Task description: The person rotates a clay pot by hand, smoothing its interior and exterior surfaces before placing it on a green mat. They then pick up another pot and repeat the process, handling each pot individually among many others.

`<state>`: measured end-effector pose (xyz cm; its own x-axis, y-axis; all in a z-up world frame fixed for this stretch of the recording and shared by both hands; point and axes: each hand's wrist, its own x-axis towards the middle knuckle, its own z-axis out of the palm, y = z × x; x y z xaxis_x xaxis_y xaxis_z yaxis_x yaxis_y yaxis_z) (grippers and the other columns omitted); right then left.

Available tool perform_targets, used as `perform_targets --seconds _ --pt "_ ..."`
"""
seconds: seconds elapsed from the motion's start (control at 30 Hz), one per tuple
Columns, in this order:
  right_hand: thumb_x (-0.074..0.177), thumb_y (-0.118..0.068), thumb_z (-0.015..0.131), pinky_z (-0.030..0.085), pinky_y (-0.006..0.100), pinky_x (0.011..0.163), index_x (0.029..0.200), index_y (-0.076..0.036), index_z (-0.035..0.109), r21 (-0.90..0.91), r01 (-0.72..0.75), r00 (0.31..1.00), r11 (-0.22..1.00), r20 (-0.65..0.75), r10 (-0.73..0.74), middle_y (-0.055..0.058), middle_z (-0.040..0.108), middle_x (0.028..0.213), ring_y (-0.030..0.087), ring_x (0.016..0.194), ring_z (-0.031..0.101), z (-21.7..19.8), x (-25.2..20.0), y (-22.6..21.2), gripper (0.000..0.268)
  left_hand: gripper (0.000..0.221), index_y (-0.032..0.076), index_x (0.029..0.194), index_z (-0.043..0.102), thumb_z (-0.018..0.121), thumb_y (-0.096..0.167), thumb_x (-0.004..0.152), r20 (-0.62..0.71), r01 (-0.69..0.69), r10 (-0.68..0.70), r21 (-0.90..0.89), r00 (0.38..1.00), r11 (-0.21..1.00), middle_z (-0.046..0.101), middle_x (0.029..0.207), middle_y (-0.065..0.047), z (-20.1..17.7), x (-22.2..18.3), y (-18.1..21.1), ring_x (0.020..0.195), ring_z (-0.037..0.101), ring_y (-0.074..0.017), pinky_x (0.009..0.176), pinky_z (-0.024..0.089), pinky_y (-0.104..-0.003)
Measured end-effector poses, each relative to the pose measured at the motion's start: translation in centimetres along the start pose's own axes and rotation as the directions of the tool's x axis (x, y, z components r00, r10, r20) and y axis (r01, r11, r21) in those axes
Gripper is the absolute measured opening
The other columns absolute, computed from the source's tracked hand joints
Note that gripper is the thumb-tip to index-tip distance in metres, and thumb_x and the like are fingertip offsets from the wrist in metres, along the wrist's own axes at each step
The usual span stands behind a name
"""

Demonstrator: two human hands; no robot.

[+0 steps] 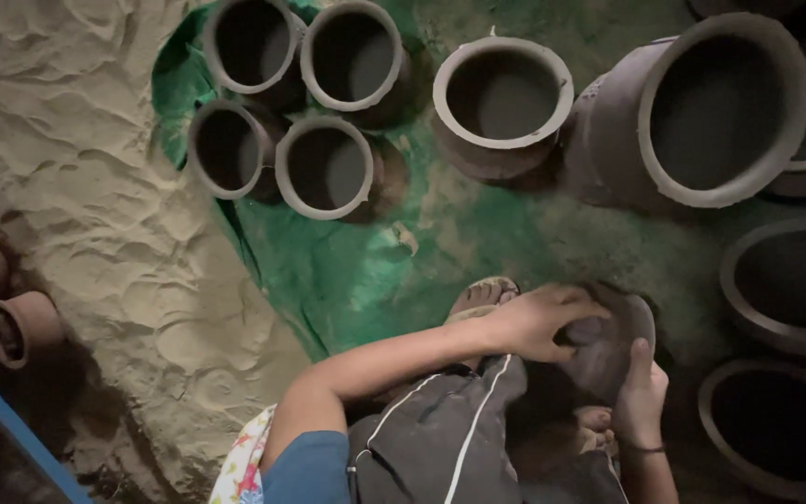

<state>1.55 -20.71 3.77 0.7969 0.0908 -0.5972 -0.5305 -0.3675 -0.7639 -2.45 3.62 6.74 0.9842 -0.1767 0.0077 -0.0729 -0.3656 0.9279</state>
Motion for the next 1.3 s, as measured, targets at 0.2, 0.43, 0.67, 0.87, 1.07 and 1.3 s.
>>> perform_targets --seconds 0.2,0.43,0.67,0.87,1.07,1.3 --pt "0.112 -0.062 0.044 0.033 0.038 0.055 0.081 0.008 0.054 -0.306 0.005 1.000 0.952 -0.024 -0.013 0.004 0.048 0.068 0.016 0.066 0.041 -2.5 1.6 4.1 0.077 0.073 0.012 0.142 0.056 0.080 0.026 0.075 0.047 -0.126 0.123 0.069 0.991 0.990 0.058 0.136 -0.017 -2.2 0.4 0.3 0.127 0.055 -0.0382 0.106 0.047 -0.049" --pt "0.105 -0.053 0.046 0.056 0.029 0.070 0.112 0.005 0.068 0.075 0.045 0.999 0.996 0.019 -0.047 0.005 0.071 0.095 0.012 0.079 0.065 -0.1 -0.8 -0.6 0.063 0.073 0.010 0.133 0.061 0.087 0.021 0.066 0.059 -0.074 0.068 0.104 0.996 0.992 0.062 0.129 -0.018 -3.0 0.5 0.0 0.116 0.060 -0.0400 0.095 0.050 -0.047" --pt "0.108 -0.044 0.049 0.056 0.029 0.074 0.112 0.005 0.069 0.244 0.007 0.997 0.970 0.073 -0.026 0.006 0.072 0.098 0.012 0.082 0.066 0.4 -0.1 -0.5 0.053 0.071 0.016 0.134 0.062 0.087 0.018 0.067 0.121 -0.007 -0.004 0.094 0.993 0.996 0.059 0.134 -0.015 -2.5 1.5 2.5 0.121 0.059 -0.0389 0.095 0.050 -0.046" --pt "0.107 -0.042 0.050 0.053 0.027 0.068 0.103 0.003 0.069 0.195 0.002 0.998 0.981 0.055 -0.013 0.003 0.070 0.089 0.010 0.075 0.062 1.3 -0.7 -1.0 0.049 0.071 0.015 0.136 0.062 0.086 0.017 0.069 0.081 -0.048 0.040 0.105 0.996 0.993 0.058 0.135 -0.016 -1.7 -0.9 -0.3 0.121 0.059 -0.0396 0.098 0.049 -0.046" --pt "0.109 -0.038 0.056 0.035 0.026 0.059 0.080 -0.004 0.056 -0.017 0.150 0.988 0.988 0.040 -0.150 -0.007 0.045 0.073 0.005 0.070 0.038 1.4 0.1 2.8 0.045 0.066 0.013 0.137 0.061 0.085 0.015 0.076 0.051 -0.151 0.146 0.136 0.988 0.979 0.058 0.135 -0.016 -2.2 -2.8 -1.8 0.120 0.060 -0.0378 0.098 0.051 -0.044" --pt "0.106 -0.038 0.056 0.035 0.025 0.059 0.075 -0.006 0.050 -0.025 0.184 0.982 0.983 0.044 -0.183 -0.010 0.041 0.072 0.003 0.070 0.035 1.5 0.3 3.1 0.045 0.066 0.013 0.136 0.060 0.084 0.019 0.075 0.011 -0.172 0.173 0.165 0.985 0.971 0.058 0.134 -0.015 -2.0 -3.7 -4.0 0.118 0.060 -0.0375 0.096 0.050 -0.043"
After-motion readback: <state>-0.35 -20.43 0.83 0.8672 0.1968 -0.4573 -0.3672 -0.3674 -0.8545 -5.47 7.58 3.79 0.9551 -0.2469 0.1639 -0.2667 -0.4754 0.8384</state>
